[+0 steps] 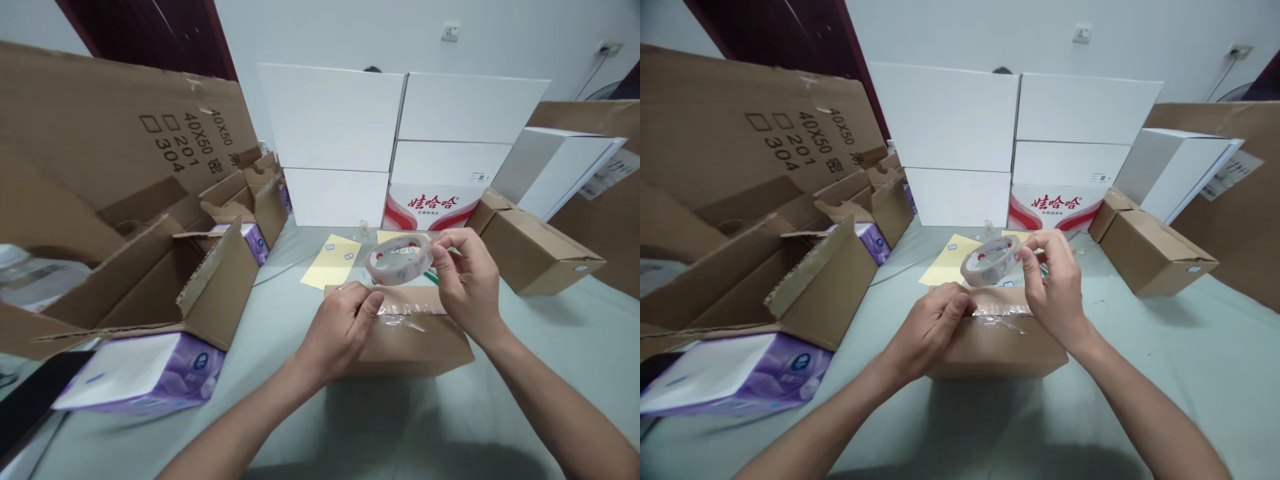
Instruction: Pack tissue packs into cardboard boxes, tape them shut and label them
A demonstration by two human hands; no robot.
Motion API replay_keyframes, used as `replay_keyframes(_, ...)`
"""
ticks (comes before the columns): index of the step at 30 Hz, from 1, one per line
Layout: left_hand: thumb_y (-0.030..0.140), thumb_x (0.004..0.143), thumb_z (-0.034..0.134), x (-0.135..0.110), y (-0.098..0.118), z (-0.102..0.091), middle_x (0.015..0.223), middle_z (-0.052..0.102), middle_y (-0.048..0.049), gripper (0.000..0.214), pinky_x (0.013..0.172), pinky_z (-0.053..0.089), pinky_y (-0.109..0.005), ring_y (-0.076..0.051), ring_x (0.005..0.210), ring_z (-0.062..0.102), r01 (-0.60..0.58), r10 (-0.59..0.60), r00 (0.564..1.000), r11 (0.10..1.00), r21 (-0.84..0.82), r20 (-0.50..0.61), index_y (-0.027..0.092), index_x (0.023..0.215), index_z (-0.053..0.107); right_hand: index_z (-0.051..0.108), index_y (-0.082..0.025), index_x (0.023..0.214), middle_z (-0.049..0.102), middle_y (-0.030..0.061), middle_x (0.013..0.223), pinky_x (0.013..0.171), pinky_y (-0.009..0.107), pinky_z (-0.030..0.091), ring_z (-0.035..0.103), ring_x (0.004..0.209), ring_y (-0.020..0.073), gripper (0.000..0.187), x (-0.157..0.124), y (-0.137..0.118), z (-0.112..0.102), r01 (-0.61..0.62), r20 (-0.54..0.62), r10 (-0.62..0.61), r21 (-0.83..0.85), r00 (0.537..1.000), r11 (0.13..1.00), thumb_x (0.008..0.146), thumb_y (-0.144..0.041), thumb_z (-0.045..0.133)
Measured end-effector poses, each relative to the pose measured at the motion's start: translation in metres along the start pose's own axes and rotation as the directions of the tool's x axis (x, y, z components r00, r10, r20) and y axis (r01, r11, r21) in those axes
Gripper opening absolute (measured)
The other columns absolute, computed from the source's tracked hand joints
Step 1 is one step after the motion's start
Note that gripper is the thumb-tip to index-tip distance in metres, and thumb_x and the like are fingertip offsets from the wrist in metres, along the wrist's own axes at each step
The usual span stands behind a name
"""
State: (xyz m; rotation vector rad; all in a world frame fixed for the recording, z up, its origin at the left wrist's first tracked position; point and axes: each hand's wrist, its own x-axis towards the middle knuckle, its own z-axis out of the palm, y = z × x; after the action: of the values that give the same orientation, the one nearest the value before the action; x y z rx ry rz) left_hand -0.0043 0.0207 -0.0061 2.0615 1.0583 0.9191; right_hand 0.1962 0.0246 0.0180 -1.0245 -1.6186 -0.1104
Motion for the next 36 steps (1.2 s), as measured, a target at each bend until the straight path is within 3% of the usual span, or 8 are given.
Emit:
replay_keyframes(2, 0.066, 0.096, 0.027, 0.0, 0.001, 0.0, 0.09, 0.065, -0.0096, 0.057, 0.089, 0.044, -0.041, -0.026, 0.093, 0.059, 0.041, -0.039, 0.999, 0.982, -0.182, 0.013, 0.019, 0.081, 0.058, 0.053, -0.023, 0.089, 0.058, 0.0045, 0.087, 0.07, 0.033, 0.051, 0.058, 0.085, 0.0193, 0.01, -0.001, -0.005, 0.001, 0.067, 0.011, -0.067, 0.007, 0.998, 0.998, 0.097, -0.018, 0.052)
replay_keyframes(5, 0.065, 0.095, 0.038, 0.003, 0.003, 0.0, 0.106, 0.067, -0.0109, 0.052, 0.101, 0.043, -0.041, -0.027, 0.109, 0.06, 0.16, -0.174, 0.985, 0.857, -0.491, 0.017, 0.019, 0.096, 0.061, 0.052, -0.023, 0.092, 0.06, 0.0057, 0.089, 0.076, 0.036, 0.051, 0.059, 0.088, 0.0204, 0.013, -0.006, -0.007, 0.004, 0.21, 0.085, -0.207, -0.032, 0.975, 0.977, 0.095, -0.01, 0.052)
replay_keyframes(9, 0.039, 0.088, 0.049, 0.012, 0.003, 0.001, 0.09, 0.068, -0.0078, 0.027, 0.099, 0.045, -0.039, -0.025, 0.102, 0.063, 0.216, -0.331, 0.944, 0.624, -0.751, -0.004, 0.016, 0.099, 0.057, 0.052, -0.023, 0.095, 0.06, 0.0068, 0.092, 0.075, 0.036, 0.051, 0.059, 0.088, 0.0209, 0.016, -0.016, 0.0, 0.006, 0.281, 0.213, -0.273, -0.008, 0.938, 0.96, 0.093, -0.007, 0.051)
replay_keyframes(11, 0.033, 0.082, 0.048, 0.017, 0.001, 0.001, 0.079, 0.062, -0.0034, 0.024, 0.09, 0.048, -0.035, -0.021, 0.089, 0.064, 0.205, -0.345, 0.938, 0.587, -0.784, -0.013, 0.016, 0.099, 0.052, 0.052, -0.023, 0.094, 0.06, 0.0067, 0.091, 0.074, 0.036, 0.052, 0.058, 0.087, 0.0205, 0.017, -0.02, 0.003, 0.005, 0.3, 0.279, -0.296, 0.029, 0.914, 0.954, 0.094, -0.006, 0.049)
replay_keyframes(17, 0.054, 0.09, 0.052, 0.019, -0.013, -0.006, 0.07, 0.048, 0.0033, 0.037, 0.067, 0.042, -0.025, -0.013, 0.068, 0.051, 0.159, -0.242, 0.969, 0.75, -0.642, -0.043, 0.017, 0.094, 0.05, 0.053, -0.022, 0.094, 0.059, 0.0074, 0.09, 0.068, 0.03, 0.053, 0.059, 0.083, 0.0178, 0.02, -0.023, 0.012, -0.012, 0.269, 0.503, -0.346, 0.222, 0.792, 0.937, 0.094, -0.004, 0.043)
replay_keyframes(23, 0.059, 0.094, 0.049, 0.015, -0.021, -0.017, 0.071, 0.049, 0.0032, 0.039, 0.07, 0.042, -0.028, -0.015, 0.069, 0.05, 0.091, -0.132, 0.988, 0.914, -0.396, -0.079, 0.02, 0.093, 0.052, 0.055, -0.022, 0.099, 0.066, 0.0088, 0.095, 0.071, 0.031, 0.054, 0.065, 0.088, 0.0187, 0.018, -0.029, 0.027, -0.023, 0.267, 0.597, -0.342, 0.215, 0.726, 0.94, 0.097, -0.009, 0.044)
replay_keyframes(29, 0.047, 0.098, 0.037, 0.019, -0.014, -0.022, 0.079, 0.057, -0.0013, 0.028, 0.068, 0.043, -0.031, -0.02, 0.073, 0.058, 0.044, -0.05, 0.993, 0.997, -0.061, -0.103, 0.021, 0.1, 0.048, 0.059, -0.02, 0.091, 0.067, 0.0075, 0.089, 0.061, 0.027, 0.049, 0.062, 0.074, 0.0153, 0.02, -0.028, 0.022, -0.017, 0.342, 0.615, -0.343, 0.126, 0.71, 0.931, 0.097, -0.009, 0.044)
replay_keyframes(36, 0.044, 0.098, 0.035, 0.016, -0.012, -0.021, 0.077, 0.06, -0.0018, 0.026, 0.064, 0.041, -0.028, -0.02, 0.068, 0.057, 0.049, -0.046, 0.996, 0.998, 0.031, -0.073, 0.021, 0.102, 0.047, 0.064, -0.021, 0.099, 0.068, 0.0093, 0.098, 0.073, 0.033, 0.052, 0.063, 0.088, 0.0191, 0.022, -0.03, 0.018, -0.02, 0.296, 0.676, -0.294, 0.116, 0.676, 0.948, 0.097, -0.012, 0.045)
